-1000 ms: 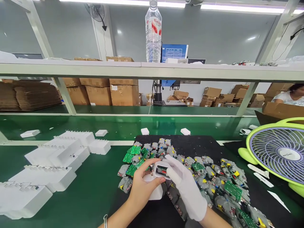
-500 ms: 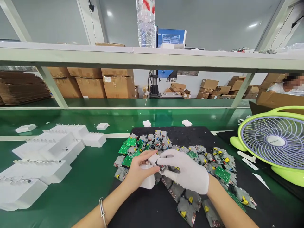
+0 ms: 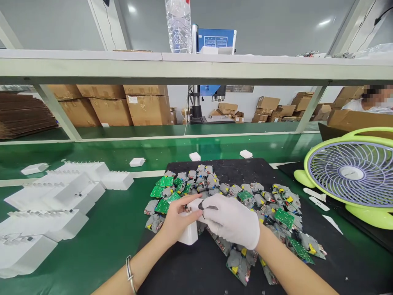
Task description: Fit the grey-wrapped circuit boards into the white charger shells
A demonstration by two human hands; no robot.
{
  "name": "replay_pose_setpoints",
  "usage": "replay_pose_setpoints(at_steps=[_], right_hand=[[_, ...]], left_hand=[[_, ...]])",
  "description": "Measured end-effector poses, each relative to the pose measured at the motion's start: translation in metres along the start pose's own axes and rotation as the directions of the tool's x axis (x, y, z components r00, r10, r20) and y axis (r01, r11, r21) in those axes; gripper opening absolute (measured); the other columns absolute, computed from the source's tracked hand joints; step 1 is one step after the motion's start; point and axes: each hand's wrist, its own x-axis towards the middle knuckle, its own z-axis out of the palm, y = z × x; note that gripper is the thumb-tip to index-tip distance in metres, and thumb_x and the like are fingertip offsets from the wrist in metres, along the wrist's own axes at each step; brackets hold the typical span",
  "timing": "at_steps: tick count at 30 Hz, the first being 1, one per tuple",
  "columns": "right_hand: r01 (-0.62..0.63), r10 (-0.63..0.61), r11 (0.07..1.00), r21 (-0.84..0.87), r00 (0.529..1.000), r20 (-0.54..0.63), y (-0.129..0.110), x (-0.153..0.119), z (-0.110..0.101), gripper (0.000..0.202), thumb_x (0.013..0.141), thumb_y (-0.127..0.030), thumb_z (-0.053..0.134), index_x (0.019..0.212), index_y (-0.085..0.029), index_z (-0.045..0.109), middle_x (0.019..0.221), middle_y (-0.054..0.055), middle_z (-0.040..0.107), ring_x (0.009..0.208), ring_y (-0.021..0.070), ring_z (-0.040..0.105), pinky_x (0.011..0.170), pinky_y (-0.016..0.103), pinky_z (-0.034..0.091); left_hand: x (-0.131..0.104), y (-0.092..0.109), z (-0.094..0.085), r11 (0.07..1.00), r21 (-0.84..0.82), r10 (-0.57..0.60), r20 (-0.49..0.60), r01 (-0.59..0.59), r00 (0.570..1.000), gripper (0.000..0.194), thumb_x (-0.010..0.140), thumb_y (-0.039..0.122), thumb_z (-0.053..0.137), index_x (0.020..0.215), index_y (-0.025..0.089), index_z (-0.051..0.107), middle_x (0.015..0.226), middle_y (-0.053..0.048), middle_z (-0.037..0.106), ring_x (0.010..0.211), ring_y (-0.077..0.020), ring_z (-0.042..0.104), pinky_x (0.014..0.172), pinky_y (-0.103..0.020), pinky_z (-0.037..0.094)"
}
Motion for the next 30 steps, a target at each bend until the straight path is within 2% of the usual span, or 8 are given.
replay_pose_setpoints(at_steps=[2,7,11,13,17,20,25,30], right_hand=[[0.005,-0.006,0.999,-0.045,1.000,-0.006,0.000,0.001,0.001,0.024,0.088,-0.021,0.043,0.072,-0.018,0.061,0.076,0.002,0.060,0.063,0.0120,0.049,0.048,0.025,0.035],[-0.012,0.012,0.999,-0.044,1.000,0.005,-0.001,0.003,-0.003,0.020,0.089,-0.025,0.044,0.089,-0.021,0.063,0.092,0.002,0.064,0.077,0.0144,0.054,0.054,0.025,0.038],[-0.008,0.007,0.996,-0.086,1.000,-0.008,0.000,0.002,0.000,0.018,0.086,-0.022,0.045,0.079,-0.019,0.062,0.085,0.000,0.064,0.067,0.0136,0.052,0.043,0.025,0.030],[-0.019,0.015,0.998,-0.056,0.997,-0.069,0.003,0.001,0.003,0.017,0.081,-0.015,0.046,0.070,-0.018,0.059,0.079,0.001,0.062,0.068,0.0136,0.051,0.045,0.024,0.033],[-0.015,0.029,0.997,0.070,0.977,-0.209,0.012,0.000,0.002,0.020,0.073,-0.003,0.042,0.063,-0.016,0.054,0.074,0.003,0.057,0.072,0.0119,0.050,0.061,0.021,0.044],[-0.014,0.038,0.995,0.100,0.968,-0.247,0.015,0.000,-0.005,0.021,0.073,-0.001,0.042,0.064,-0.016,0.053,0.076,0.003,0.056,0.074,0.0111,0.049,0.066,0.021,0.045],[-0.008,0.059,0.988,0.153,0.941,-0.333,0.014,0.000,-0.013,0.019,0.073,0.000,0.045,0.069,-0.016,0.054,0.080,0.003,0.057,0.076,0.0109,0.050,0.068,0.022,0.046],[-0.007,0.046,0.989,0.146,0.961,-0.272,0.013,-0.001,-0.010,0.018,0.072,0.000,0.045,0.066,-0.015,0.053,0.079,0.004,0.056,0.075,0.0112,0.050,0.067,0.023,0.046]], left_hand=[[0.001,-0.001,-0.001,1.000,0.008,-0.002,-0.014,0.003,1.000,0.037,0.061,0.033,0.075,0.095,0.019,0.073,0.099,-0.010,0.069,0.089,-0.0263,0.059,0.069,-0.028,0.046],[0.002,-0.001,-0.002,0.999,0.023,-0.025,-0.009,0.026,1.000,0.036,0.062,0.035,0.074,0.095,0.019,0.073,0.100,-0.010,0.069,0.086,-0.0258,0.060,0.065,-0.028,0.046],[0.003,-0.001,-0.002,0.999,0.025,-0.035,-0.028,0.036,0.999,0.035,0.061,0.033,0.075,0.093,0.019,0.073,0.100,-0.009,0.070,0.091,-0.0267,0.059,0.072,-0.030,0.046],[0.003,-0.002,-0.001,0.999,0.013,-0.042,-0.053,0.042,0.998,0.034,0.062,0.033,0.074,0.093,0.019,0.073,0.101,-0.008,0.070,0.093,-0.0269,0.059,0.074,-0.030,0.046],[0.004,-0.004,-0.002,0.998,-0.033,-0.059,-0.103,0.056,0.993,0.036,0.063,0.035,0.073,0.094,0.018,0.073,0.101,-0.008,0.070,0.094,-0.0277,0.060,0.072,-0.029,0.047],[0.005,-0.005,-0.003,0.993,-0.088,-0.086,-0.097,0.077,0.992,0.042,0.064,0.038,0.072,0.099,0.015,0.071,0.094,-0.009,0.072,0.084,-0.0264,0.064,0.065,-0.029,0.049],[0.004,-0.005,-0.004,0.982,-0.151,-0.125,-0.044,0.117,0.991,0.053,0.064,0.042,0.071,0.108,0.012,0.067,0.066,-0.007,0.071,0.052,-0.0201,0.062,0.047,-0.027,0.046],[0.004,-0.005,-0.005,0.980,-0.165,-0.113,-0.016,0.109,0.993,0.057,0.062,0.040,0.073,0.109,0.010,0.065,0.053,-0.004,0.066,0.046,-0.0171,0.059,0.045,-0.025,0.043]])
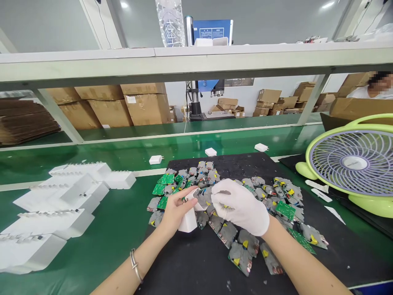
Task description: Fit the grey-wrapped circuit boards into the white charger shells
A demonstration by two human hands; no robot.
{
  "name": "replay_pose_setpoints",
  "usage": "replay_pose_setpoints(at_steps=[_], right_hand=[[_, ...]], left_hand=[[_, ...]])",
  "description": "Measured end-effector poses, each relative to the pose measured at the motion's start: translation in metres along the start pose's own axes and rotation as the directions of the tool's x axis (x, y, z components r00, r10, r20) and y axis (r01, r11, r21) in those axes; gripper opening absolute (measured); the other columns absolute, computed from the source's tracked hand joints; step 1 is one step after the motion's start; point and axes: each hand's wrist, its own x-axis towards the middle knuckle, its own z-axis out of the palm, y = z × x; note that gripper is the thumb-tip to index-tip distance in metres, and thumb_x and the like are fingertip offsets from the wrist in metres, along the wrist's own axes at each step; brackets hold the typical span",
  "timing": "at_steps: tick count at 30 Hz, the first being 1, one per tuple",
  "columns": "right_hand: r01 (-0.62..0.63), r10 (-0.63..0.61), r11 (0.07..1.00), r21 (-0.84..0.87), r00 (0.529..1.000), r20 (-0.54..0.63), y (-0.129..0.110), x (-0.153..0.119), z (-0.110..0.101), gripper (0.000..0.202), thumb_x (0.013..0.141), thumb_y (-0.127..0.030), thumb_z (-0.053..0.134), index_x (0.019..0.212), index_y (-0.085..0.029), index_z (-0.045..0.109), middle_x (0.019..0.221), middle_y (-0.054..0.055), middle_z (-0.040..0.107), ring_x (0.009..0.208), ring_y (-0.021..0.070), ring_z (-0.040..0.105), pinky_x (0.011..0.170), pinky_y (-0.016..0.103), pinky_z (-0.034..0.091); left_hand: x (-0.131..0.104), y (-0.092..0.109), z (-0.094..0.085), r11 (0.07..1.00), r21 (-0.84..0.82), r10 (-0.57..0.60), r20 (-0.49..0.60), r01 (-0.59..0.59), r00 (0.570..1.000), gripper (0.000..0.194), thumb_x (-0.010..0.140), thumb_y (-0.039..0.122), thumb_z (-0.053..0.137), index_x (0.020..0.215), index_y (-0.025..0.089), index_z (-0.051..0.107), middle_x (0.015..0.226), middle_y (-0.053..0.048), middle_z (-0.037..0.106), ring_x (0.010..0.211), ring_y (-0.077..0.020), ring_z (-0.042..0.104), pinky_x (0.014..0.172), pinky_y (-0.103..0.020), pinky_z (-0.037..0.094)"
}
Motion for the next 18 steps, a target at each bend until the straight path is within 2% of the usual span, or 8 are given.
replay_pose_setpoints(at_steps=[5,11,18], right_hand=[[0.000,-0.001,1.000,0.017,0.999,0.039,-0.0025,-0.0001,0.0009,0.019,0.072,0.002,0.044,0.066,-0.015,0.051,0.079,0.004,0.056,0.075,0.0110,0.049,0.067,0.022,0.046],[0.013,-0.013,1.000,0.008,0.997,0.078,-0.0051,0.0008,-0.0001,0.018,0.076,-0.002,0.046,0.066,-0.015,0.052,0.077,0.004,0.057,0.075,0.0116,0.050,0.065,0.022,0.046],[0.013,-0.010,0.999,-0.032,0.994,0.113,-0.0056,-0.0027,0.0084,0.024,0.082,-0.007,0.041,0.064,-0.015,0.054,0.073,0.004,0.057,0.069,0.0130,0.050,0.060,0.024,0.046]], left_hand=[[0.0006,-0.0003,0.0004,1.000,0.005,0.010,0.020,-0.010,1.000,0.057,0.062,0.037,0.074,0.110,0.009,0.064,0.051,-0.002,0.064,0.044,-0.0158,0.057,0.045,-0.024,0.042],[-0.0002,-0.0003,0.0013,1.000,0.006,0.026,0.015,-0.026,1.000,0.051,0.061,0.036,0.075,0.106,0.012,0.067,0.068,-0.005,0.069,0.049,-0.0154,0.059,0.047,-0.024,0.044],[-0.0009,-0.0017,0.0022,0.999,-0.004,0.040,-0.005,-0.040,0.999,0.048,0.061,0.036,0.074,0.104,0.014,0.069,0.064,-0.005,0.070,0.060,-0.0210,0.064,0.054,-0.027,0.049]])
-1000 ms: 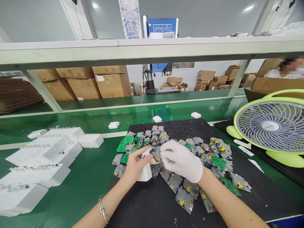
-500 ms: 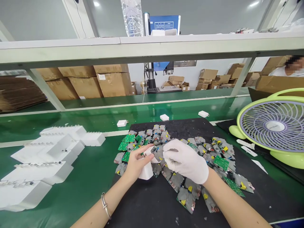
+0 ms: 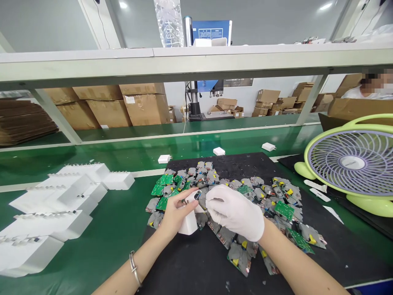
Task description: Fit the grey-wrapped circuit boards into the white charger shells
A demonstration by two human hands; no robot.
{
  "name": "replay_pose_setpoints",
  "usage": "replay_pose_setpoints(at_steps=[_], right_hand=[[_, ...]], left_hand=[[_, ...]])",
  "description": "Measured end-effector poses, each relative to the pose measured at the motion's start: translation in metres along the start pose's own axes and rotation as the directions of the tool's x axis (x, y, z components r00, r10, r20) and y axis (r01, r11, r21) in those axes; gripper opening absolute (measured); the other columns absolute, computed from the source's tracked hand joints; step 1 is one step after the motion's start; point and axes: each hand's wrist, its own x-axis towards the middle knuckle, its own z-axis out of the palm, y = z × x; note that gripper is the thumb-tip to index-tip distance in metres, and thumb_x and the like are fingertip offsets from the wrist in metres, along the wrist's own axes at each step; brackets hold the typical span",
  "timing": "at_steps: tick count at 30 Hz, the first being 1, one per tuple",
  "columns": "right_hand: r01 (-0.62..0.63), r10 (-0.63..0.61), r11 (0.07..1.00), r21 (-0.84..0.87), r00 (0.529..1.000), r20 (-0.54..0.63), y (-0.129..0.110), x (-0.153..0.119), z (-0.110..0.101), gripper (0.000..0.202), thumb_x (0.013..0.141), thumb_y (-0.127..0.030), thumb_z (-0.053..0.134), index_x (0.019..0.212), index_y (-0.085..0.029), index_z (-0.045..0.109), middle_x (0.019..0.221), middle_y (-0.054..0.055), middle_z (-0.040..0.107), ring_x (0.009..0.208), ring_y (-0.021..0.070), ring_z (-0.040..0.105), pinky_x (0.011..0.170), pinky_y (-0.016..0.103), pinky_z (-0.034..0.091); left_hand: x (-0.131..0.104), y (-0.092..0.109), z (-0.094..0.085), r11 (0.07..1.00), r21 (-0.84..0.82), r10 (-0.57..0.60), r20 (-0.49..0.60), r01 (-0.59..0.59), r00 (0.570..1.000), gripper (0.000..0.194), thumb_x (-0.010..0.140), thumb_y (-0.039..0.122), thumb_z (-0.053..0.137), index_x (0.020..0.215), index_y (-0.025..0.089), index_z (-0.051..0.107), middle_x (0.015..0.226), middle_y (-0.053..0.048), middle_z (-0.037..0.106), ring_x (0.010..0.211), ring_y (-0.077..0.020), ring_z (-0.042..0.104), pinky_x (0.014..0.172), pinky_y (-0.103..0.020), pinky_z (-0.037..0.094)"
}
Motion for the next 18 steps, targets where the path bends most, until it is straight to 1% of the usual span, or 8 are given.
replay_pose_setpoints(at_steps=[3,6,9,11,13,14,16,18], right_hand=[[0.012,-0.010,0.999,-0.041,0.999,0.049,-0.005,0.002,0.001,0.025,0.086,-0.012,0.043,0.064,-0.014,0.057,0.072,0.006,0.058,0.068,0.0138,0.051,0.057,0.024,0.045],[-0.009,0.008,0.999,0.042,0.999,0.037,-0.010,0.005,-0.003,0.018,0.087,-0.014,0.047,0.078,-0.015,0.062,0.081,0.006,0.061,0.077,0.0151,0.054,0.066,0.026,0.048],[-0.256,0.280,0.924,0.284,0.959,-0.045,-0.008,0.006,-0.008,0.020,0.084,-0.019,0.053,0.102,-0.019,0.061,0.107,0.008,0.059,0.100,0.0182,0.054,0.089,0.034,0.045],[-0.478,0.552,0.730,0.490,0.834,-0.009,-0.005,0.005,-0.009,0.028,0.085,-0.027,0.051,0.111,-0.019,0.058,0.120,0.010,0.054,0.109,0.0200,0.051,0.095,0.037,0.041],[-0.611,0.705,0.405,0.680,0.682,0.193,-0.003,0.005,-0.006,0.036,0.086,-0.037,0.049,0.117,-0.018,0.055,0.122,0.011,0.054,0.109,0.0208,0.054,0.094,0.038,0.043],[-0.637,0.699,0.235,0.734,0.636,0.327,-0.003,0.006,-0.004,0.042,0.085,-0.041,0.051,0.118,-0.018,0.054,0.121,0.011,0.056,0.106,0.0212,0.056,0.092,0.038,0.045],[-0.645,0.582,0.022,0.764,0.630,0.515,-0.008,0.009,0.001,0.047,0.079,-0.046,0.057,0.115,-0.016,0.057,0.114,0.010,0.060,0.100,0.0219,0.059,0.087,0.036,0.048],[-0.618,0.501,-0.028,0.786,0.672,0.546,-0.016,0.012,0.006,0.045,0.074,-0.046,0.063,0.107,-0.015,0.061,0.105,0.008,0.063,0.095,0.0216,0.060,0.083,0.034,0.048]], left_hand=[[0.000,-0.003,-0.001,1.000,-0.014,0.007,-0.001,-0.007,1.000,0.046,0.060,0.036,0.075,0.100,0.014,0.070,0.067,-0.007,0.071,0.064,-0.0229,0.065,0.056,-0.029,0.050],[-0.001,-0.007,-0.002,0.999,-0.036,0.012,0.003,-0.012,1.000,0.046,0.059,0.037,0.075,0.099,0.014,0.070,0.070,-0.007,0.071,0.060,-0.0221,0.065,0.053,-0.028,0.050],[-0.003,-0.009,-0.002,0.998,-0.067,0.014,0.015,-0.013,1.000,0.047,0.061,0.036,0.074,0.102,0.014,0.068,0.073,-0.006,0.070,0.050,-0.0181,0.061,0.046,-0.027,0.048],[-0.004,-0.008,-0.001,0.996,-0.088,0.017,0.020,-0.015,1.000,0.047,0.064,0.036,0.073,0.105,0.016,0.065,0.076,-0.005,0.070,0.045,-0.0155,0.059,0.043,-0.026,0.047],[-0.006,-0.007,0.000,0.992,-0.119,0.048,0.036,-0.043,0.998,0.045,0.065,0.036,0.072,0.105,0.017,0.064,0.079,-0.004,0.068,0.045,-0.0140,0.059,0.042,-0.025,0.046],[-0.007,-0.006,0.000,0.989,-0.134,0.077,0.045,-0.070,0.996,0.044,0.065,0.035,0.071,0.105,0.018,0.065,0.081,-0.004,0.068,0.047,-0.0135,0.059,0.043,-0.024,0.047],[-0.008,-0.005,0.000,0.981,-0.147,0.139,0.070,-0.128,0.988,0.042,0.067,0.035,0.070,0.105,0.019,0.065,0.090,-0.005,0.067,0.050,-0.0123,0.059,0.046,-0.023,0.048],[-0.009,-0.004,0.000,0.977,-0.137,0.176,0.095,-0.162,0.980,0.043,0.070,0.035,0.068,0.110,0.020,0.064,0.101,-0.007,0.065,0.052,-0.0115,0.059,0.047,-0.023,0.048]])
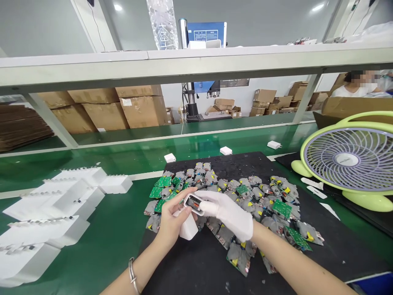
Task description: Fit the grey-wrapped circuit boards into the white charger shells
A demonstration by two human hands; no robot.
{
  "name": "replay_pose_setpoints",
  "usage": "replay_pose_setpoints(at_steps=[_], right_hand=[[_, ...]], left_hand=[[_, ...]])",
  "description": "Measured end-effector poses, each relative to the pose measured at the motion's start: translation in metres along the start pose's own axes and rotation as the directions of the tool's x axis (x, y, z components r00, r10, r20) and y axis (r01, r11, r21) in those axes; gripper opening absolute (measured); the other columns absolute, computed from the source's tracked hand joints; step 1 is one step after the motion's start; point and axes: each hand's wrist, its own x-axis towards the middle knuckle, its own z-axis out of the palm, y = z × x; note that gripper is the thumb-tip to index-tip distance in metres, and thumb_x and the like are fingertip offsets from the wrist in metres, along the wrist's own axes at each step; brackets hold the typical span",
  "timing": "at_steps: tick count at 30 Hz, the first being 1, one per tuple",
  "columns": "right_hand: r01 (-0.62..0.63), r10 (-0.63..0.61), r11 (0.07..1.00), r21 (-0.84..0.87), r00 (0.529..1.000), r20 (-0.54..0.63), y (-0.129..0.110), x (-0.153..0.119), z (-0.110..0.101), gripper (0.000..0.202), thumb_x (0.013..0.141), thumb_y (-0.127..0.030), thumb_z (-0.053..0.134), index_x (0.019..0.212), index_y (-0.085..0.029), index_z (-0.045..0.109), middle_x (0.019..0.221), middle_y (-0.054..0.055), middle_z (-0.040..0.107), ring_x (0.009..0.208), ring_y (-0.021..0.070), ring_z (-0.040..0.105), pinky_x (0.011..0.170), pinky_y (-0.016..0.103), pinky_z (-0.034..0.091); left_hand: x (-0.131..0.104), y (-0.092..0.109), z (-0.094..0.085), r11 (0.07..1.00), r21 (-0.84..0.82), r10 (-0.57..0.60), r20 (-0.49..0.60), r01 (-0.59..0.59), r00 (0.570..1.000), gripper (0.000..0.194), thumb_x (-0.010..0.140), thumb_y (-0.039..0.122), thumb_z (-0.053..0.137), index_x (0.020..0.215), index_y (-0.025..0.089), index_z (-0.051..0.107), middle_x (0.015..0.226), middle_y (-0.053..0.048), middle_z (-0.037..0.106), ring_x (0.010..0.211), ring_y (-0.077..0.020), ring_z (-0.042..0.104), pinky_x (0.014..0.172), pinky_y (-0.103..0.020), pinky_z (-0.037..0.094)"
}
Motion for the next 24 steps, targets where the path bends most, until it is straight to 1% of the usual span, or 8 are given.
replay_pose_setpoints(at_steps=[4,7,10,12,14,17,20,24], right_hand=[[0.064,-0.061,0.998,0.024,0.992,-0.107,0.006,-0.001,0.012,0.036,0.074,-0.035,0.066,0.105,-0.018,0.063,0.104,0.006,0.064,0.095,0.0209,0.060,0.082,0.033,0.049],[0.130,-0.133,0.991,-0.029,0.973,-0.187,0.009,-0.002,0.011,0.036,0.069,-0.027,0.069,0.104,-0.018,0.064,0.111,0.008,0.062,0.099,0.0225,0.060,0.085,0.035,0.049],[0.152,-0.167,0.985,-0.075,0.951,-0.260,0.009,-0.002,0.007,0.041,0.065,-0.023,0.070,0.105,-0.018,0.062,0.114,0.009,0.061,0.104,0.0235,0.059,0.092,0.038,0.047],[0.106,-0.112,0.994,-0.038,0.947,-0.300,0.010,0.000,0.007,0.051,0.065,-0.023,0.071,0.113,-0.018,0.056,0.114,0.010,0.061,0.104,0.0237,0.059,0.093,0.040,0.046],[0.066,-0.054,0.997,0.028,0.949,-0.310,0.012,0.001,0.008,0.058,0.064,-0.024,0.071,0.119,-0.017,0.051,0.116,0.011,0.061,0.103,0.0243,0.059,0.092,0.040,0.047],[0.072,-0.053,0.996,0.054,0.954,-0.296,0.019,0.003,0.009,0.054,0.065,-0.027,0.072,0.115,-0.015,0.053,0.114,0.011,0.062,0.101,0.0246,0.060,0.089,0.039,0.048],[0.096,-0.086,0.995,0.019,0.954,-0.288,0.023,0.004,0.008,0.044,0.067,-0.028,0.072,0.108,-0.017,0.060,0.107,0.008,0.065,0.097,0.0232,0.061,0.086,0.037,0.049],[0.103,-0.086,0.993,0.052,0.961,-0.262,0.018,0.000,0.009,0.033,0.067,-0.030,0.072,0.097,-0.017,0.068,0.098,0.005,0.069,0.091,0.0219,0.063,0.083,0.034,0.050]], left_hand=[[-0.001,0.004,0.001,0.999,-0.027,-0.029,0.048,0.031,0.998,0.052,0.073,0.035,0.065,0.122,0.020,0.055,0.108,-0.011,0.064,0.050,-0.0111,0.057,0.046,-0.024,0.047],[0.000,0.006,0.004,0.991,-0.091,-0.101,0.016,0.102,0.995,0.055,0.073,0.034,0.065,0.124,0.023,0.052,0.119,-0.011,0.059,0.049,-0.0097,0.056,0.043,-0.024,0.047],[0.002,0.006,0.007,0.981,-0.098,-0.172,-0.041,0.167,0.984,0.057,0.068,0.038,0.069,0.120,0.017,0.056,0.091,-0.009,0.069,0.043,-0.0107,0.055,0.040,-0.023,0.044],[0.003,0.005,0.008,0.980,-0.067,-0.191,-0.072,0.186,0.979,0.060,0.065,0.042,0.071,0.115,0.012,0.060,0.065,-0.004,0.067,0.040,-0.0122,0.054,0.038,-0.022,0.043],[0.004,0.003,0.008,0.982,-0.045,-0.187,-0.098,0.184,0.977,0.059,0.063,0.045,0.072,0.110,0.012,0.063,0.056,-0.001,0.063,0.040,-0.0126,0.054,0.038,-0.022,0.042],[0.003,0.000,0.007,0.985,-0.013,-0.170,-0.120,0.170,0.978,0.052,0.063,0.044,0.072,0.104,0.013,0.067,0.063,-0.004,0.068,0.046,-0.0127,0.056,0.044,-0.023,0.044],[0.003,-0.004,0.005,0.987,0.036,-0.147,-0.143,0.154,0.979,0.046,0.065,0.040,0.072,0.101,0.013,0.069,0.083,-0.009,0.072,0.059,-0.0153,0.060,0.053,-0.024,0.046],[0.001,-0.005,0.005,0.987,0.083,-0.124,-0.157,0.138,0.980,0.043,0.065,0.039,0.072,0.100,0.014,0.071,0.094,-0.010,0.072,0.076,-0.0205,0.062,0.065,-0.026,0.047]])
